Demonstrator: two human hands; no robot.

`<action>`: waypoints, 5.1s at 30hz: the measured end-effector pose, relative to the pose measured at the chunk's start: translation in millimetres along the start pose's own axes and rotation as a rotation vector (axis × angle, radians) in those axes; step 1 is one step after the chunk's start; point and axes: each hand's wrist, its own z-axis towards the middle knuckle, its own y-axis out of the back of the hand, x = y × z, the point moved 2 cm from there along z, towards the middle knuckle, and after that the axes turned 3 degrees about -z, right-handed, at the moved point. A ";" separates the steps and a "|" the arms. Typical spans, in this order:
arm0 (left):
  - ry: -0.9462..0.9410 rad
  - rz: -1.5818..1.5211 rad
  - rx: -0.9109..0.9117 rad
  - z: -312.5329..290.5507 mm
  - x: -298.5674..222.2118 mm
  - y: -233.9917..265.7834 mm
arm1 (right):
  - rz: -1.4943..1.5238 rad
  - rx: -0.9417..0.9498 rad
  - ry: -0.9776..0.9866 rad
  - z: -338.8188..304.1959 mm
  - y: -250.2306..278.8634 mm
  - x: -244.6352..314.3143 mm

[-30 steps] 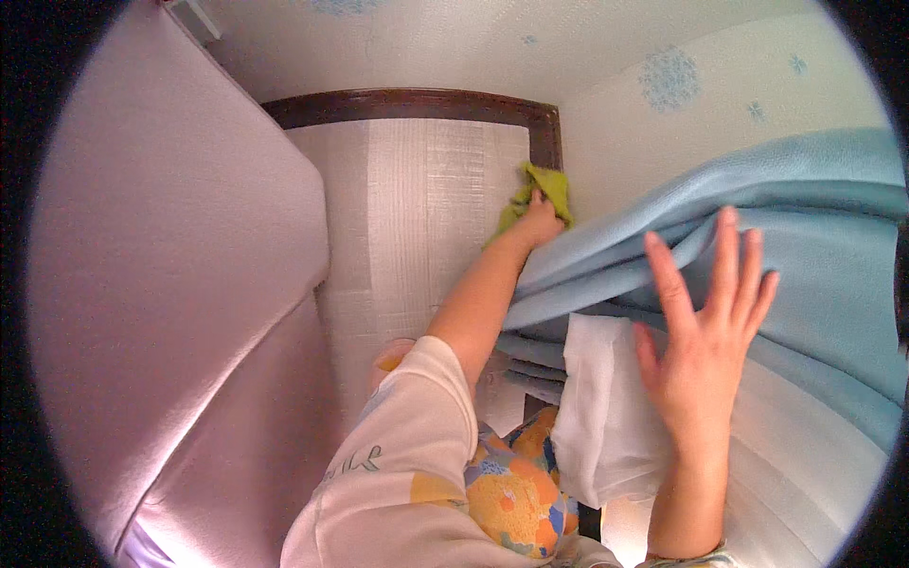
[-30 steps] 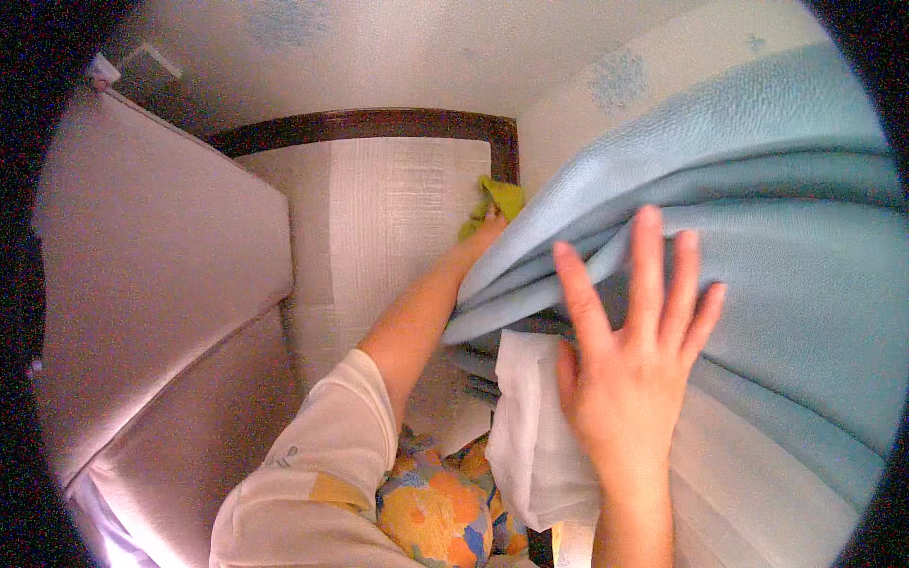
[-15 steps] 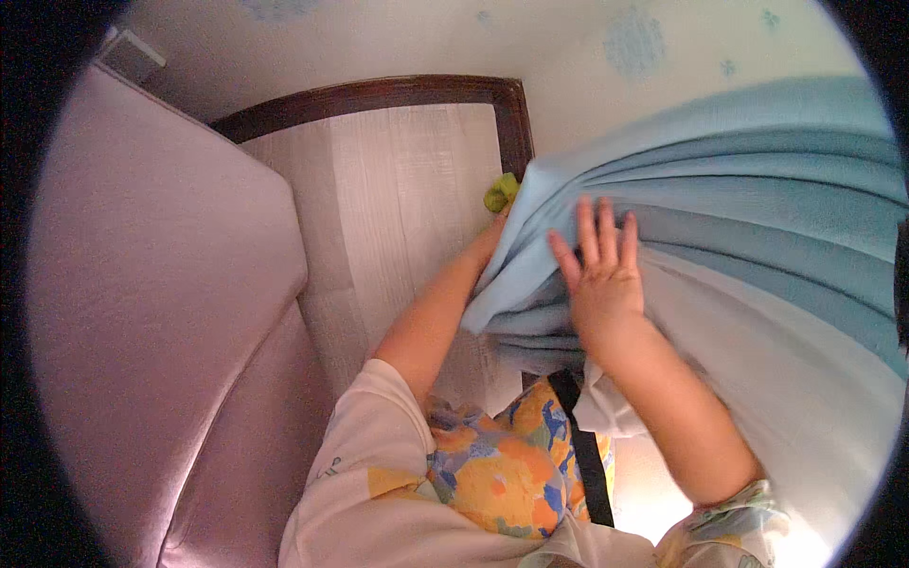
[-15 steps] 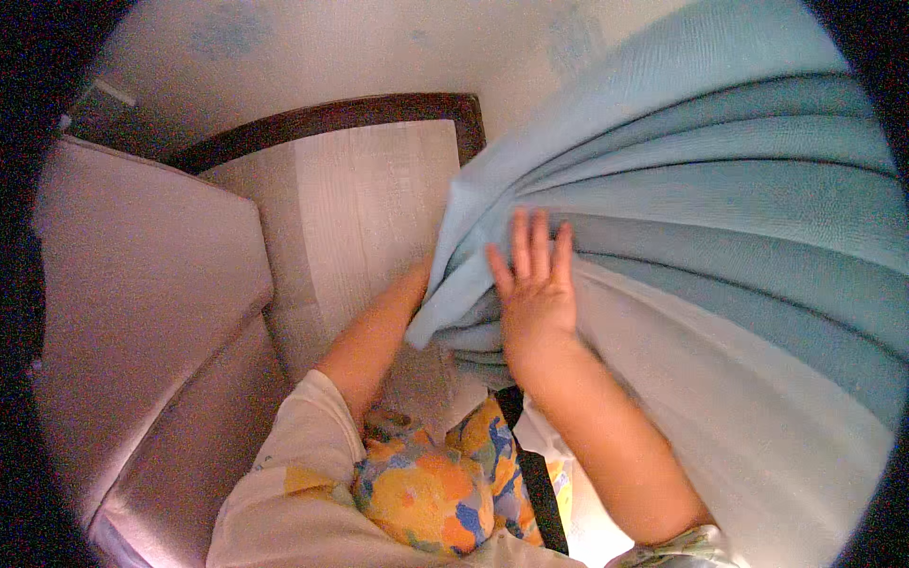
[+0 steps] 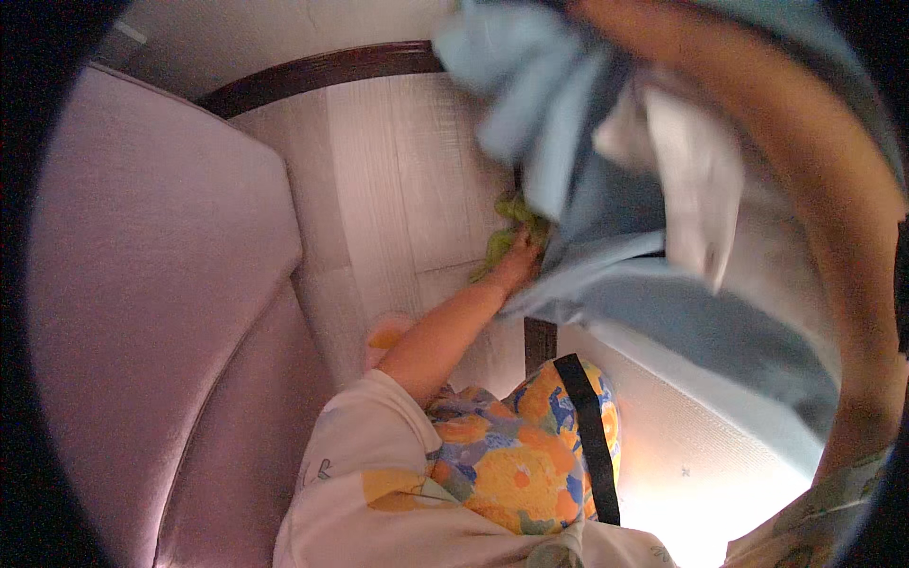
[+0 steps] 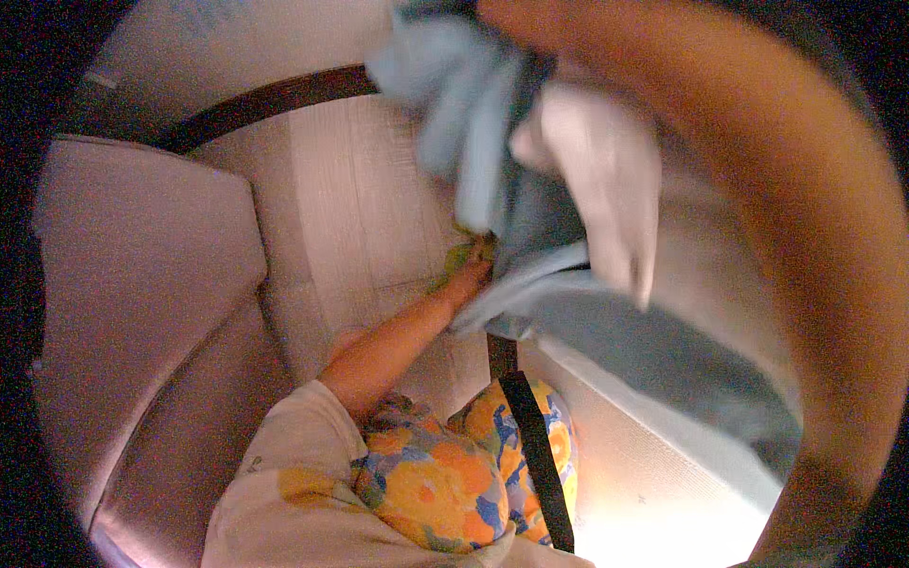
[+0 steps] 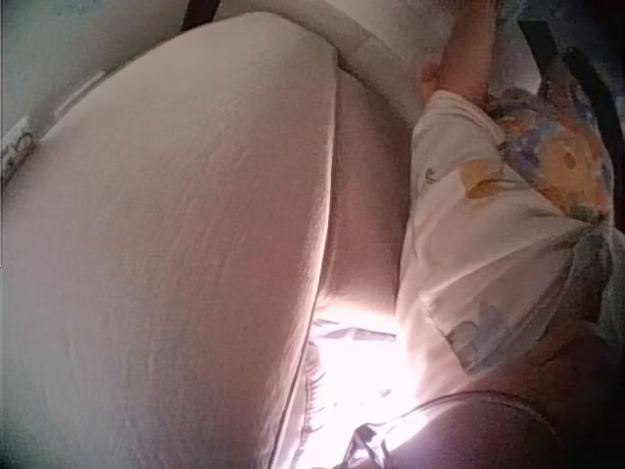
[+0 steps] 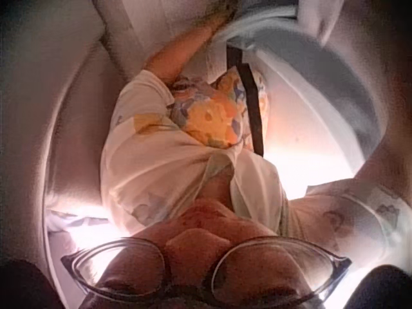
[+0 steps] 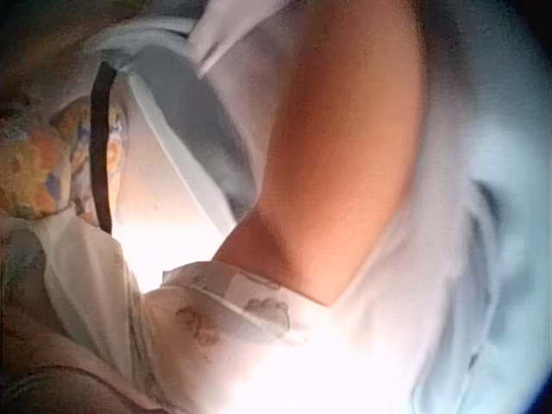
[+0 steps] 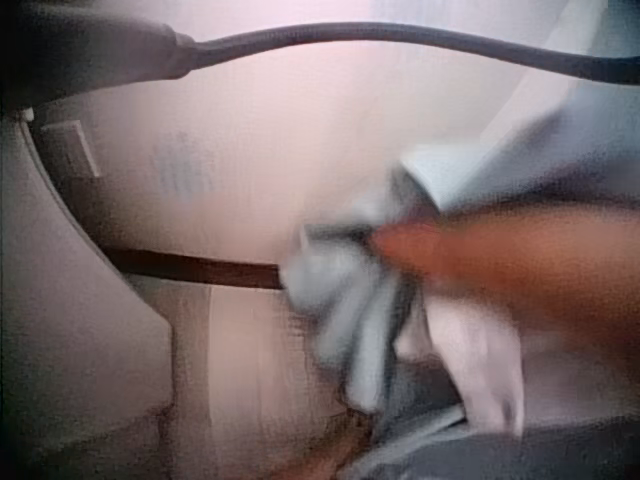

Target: The person wrings out a green cloth in a bucket of water and then wipes various surfaces in a bedroom. They clean the floor, the base of a bed, the wall near a window, and the door frame using the damp cloth.

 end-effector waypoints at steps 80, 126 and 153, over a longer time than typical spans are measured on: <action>0.499 0.672 -0.505 -224.0 -187.3 -124.6 | 0.001 -0.082 0.332 -116.7 -463.9 322.1; 0.141 1.435 0.230 -318.7 -40.3 -201.1 | 0.016 0.071 0.063 -355.1 -522.3 515.3; 0.394 0.778 0.150 -352.2 45.6 -379.4 | 0.069 0.129 0.233 -373.3 -608.1 621.1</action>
